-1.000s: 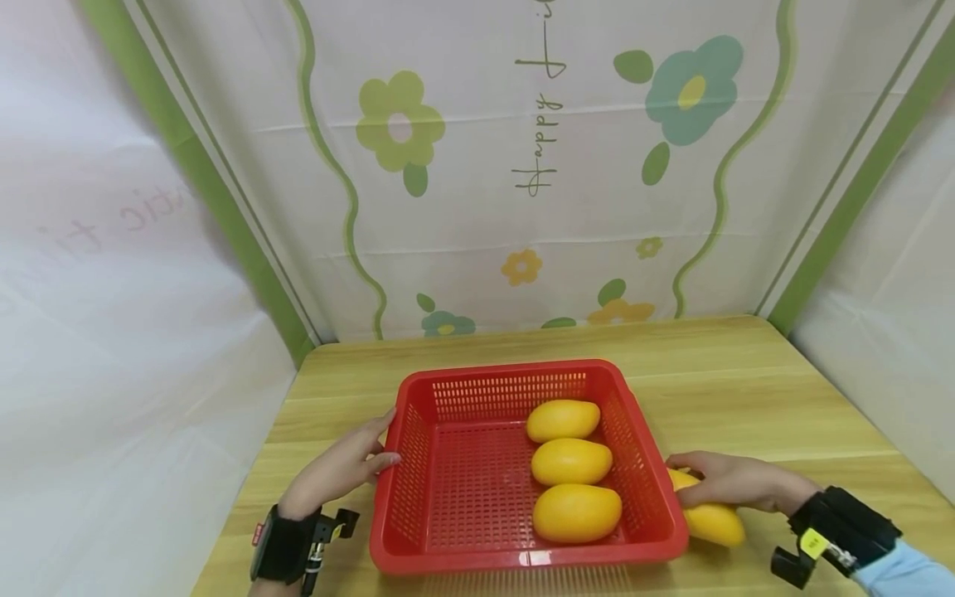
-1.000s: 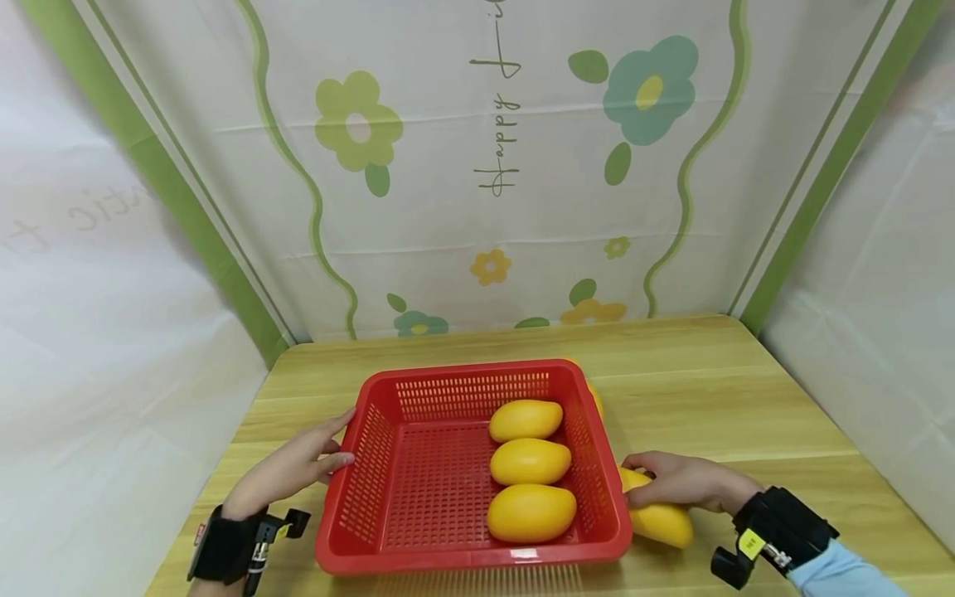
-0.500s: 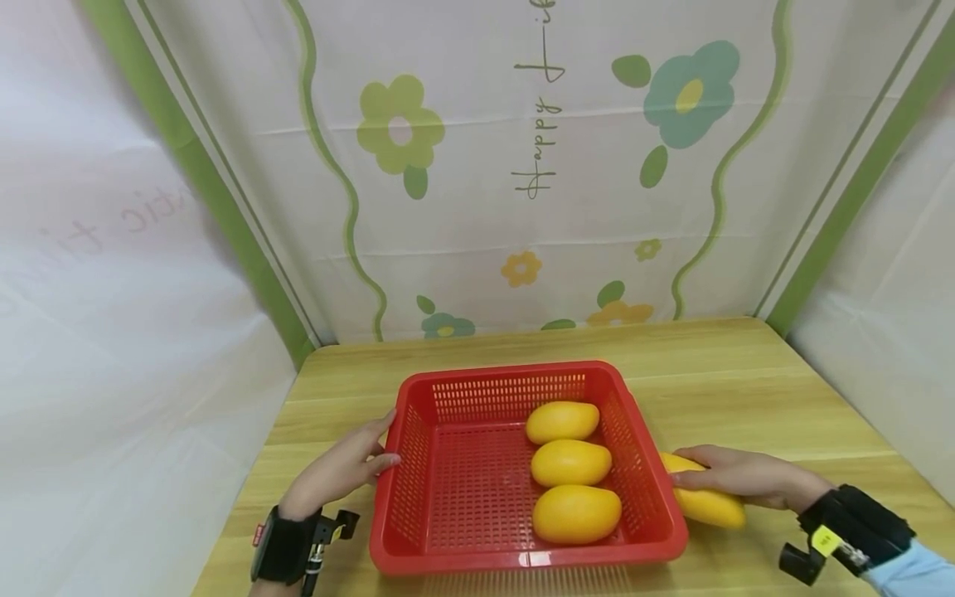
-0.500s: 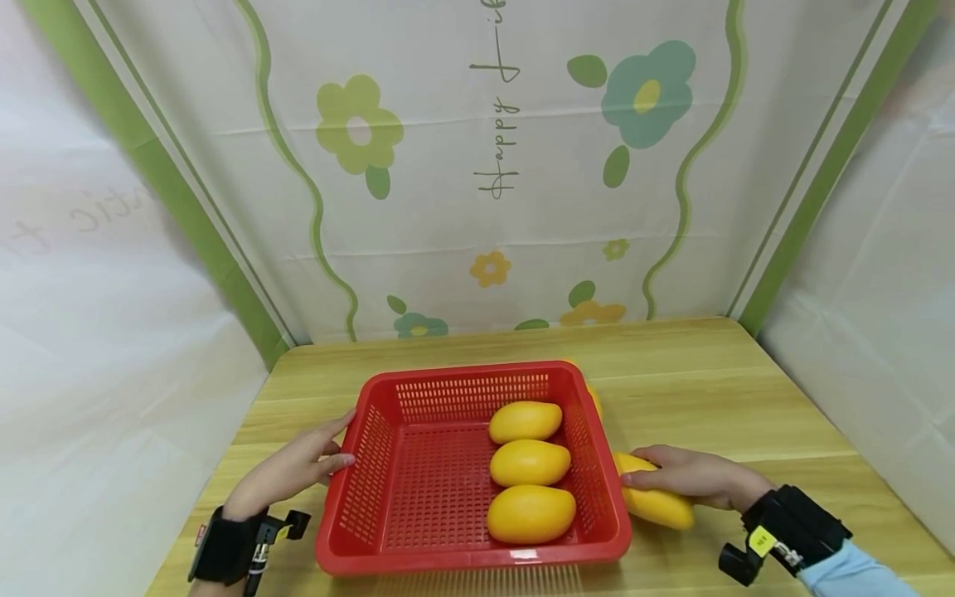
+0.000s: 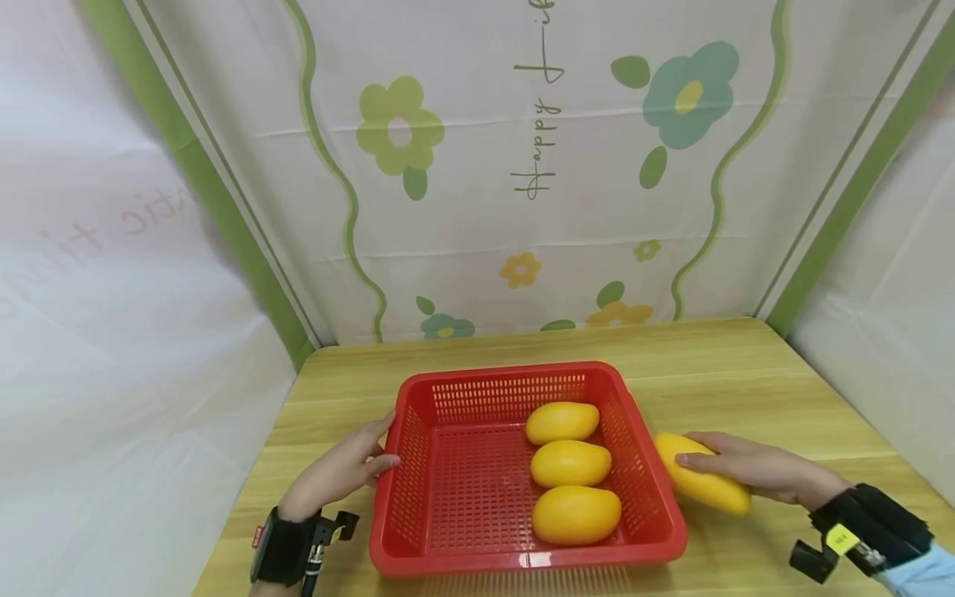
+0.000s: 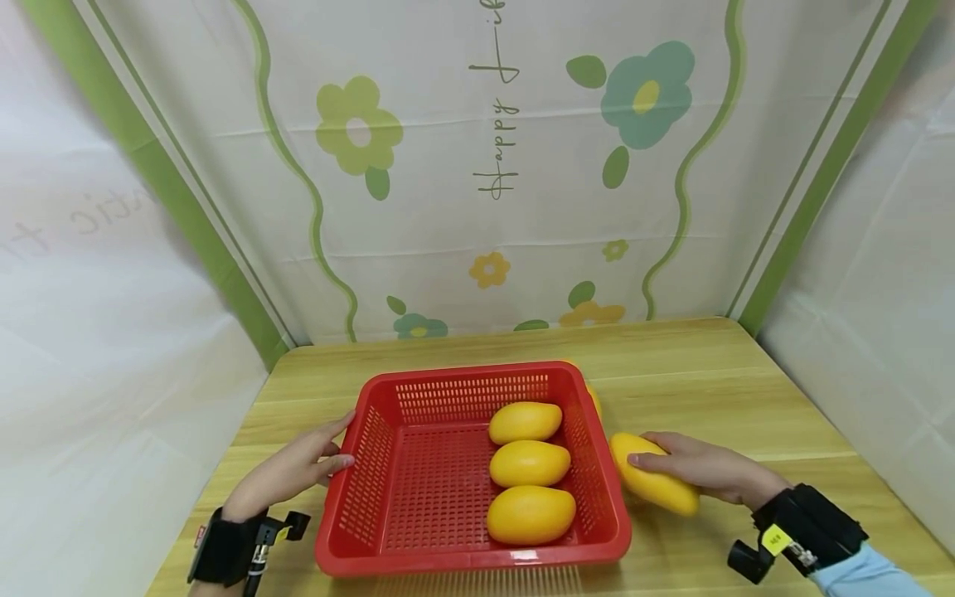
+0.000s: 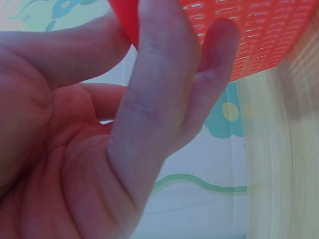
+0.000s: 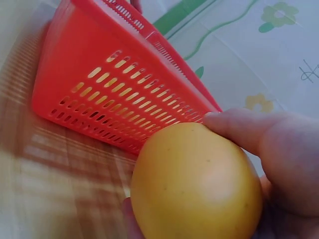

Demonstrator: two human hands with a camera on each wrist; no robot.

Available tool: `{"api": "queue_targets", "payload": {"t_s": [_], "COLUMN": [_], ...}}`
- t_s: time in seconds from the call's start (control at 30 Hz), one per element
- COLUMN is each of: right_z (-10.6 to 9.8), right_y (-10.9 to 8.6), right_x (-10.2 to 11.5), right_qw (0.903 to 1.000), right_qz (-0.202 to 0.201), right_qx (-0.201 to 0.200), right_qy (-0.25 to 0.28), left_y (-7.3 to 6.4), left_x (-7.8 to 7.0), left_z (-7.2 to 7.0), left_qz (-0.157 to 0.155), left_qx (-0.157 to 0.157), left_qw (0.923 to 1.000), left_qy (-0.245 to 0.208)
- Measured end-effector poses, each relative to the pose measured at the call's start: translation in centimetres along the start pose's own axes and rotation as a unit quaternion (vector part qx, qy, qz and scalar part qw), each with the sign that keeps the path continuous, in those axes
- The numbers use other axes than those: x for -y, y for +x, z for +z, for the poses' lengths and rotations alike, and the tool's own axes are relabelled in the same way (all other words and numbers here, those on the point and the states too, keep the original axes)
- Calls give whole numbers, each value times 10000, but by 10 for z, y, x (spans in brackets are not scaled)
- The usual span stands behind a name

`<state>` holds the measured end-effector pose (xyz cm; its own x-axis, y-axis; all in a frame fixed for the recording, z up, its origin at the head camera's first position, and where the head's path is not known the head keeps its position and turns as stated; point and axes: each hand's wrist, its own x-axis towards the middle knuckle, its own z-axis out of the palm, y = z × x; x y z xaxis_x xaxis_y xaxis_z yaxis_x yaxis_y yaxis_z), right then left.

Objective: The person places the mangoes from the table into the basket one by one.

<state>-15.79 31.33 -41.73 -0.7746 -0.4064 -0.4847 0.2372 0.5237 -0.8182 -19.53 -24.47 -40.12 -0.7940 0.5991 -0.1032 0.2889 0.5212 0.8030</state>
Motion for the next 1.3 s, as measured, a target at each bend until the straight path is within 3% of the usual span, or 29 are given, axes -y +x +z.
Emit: {"api": "queue_targets", "payload": {"t_s": [0.53,0.93,1.3], "right_z": [-6,-10,-5], "right_y": [-3,-3,-5], "right_x": [14,23,40], "right_qw": [9996,9981,9986], "right_qz": [-54,-524,-522], "right_qx": [-181,195,77], "right_qy": [-215,255,102], "left_y": [0,0,0], "left_x": [-1,0,1], "left_z": [0,-1,0], "left_qz": [-12,-65,-122], "left_qx": [4,-27,-43], "left_qw": [10000,9999,9998], "left_qy": [-15,81,130]}}
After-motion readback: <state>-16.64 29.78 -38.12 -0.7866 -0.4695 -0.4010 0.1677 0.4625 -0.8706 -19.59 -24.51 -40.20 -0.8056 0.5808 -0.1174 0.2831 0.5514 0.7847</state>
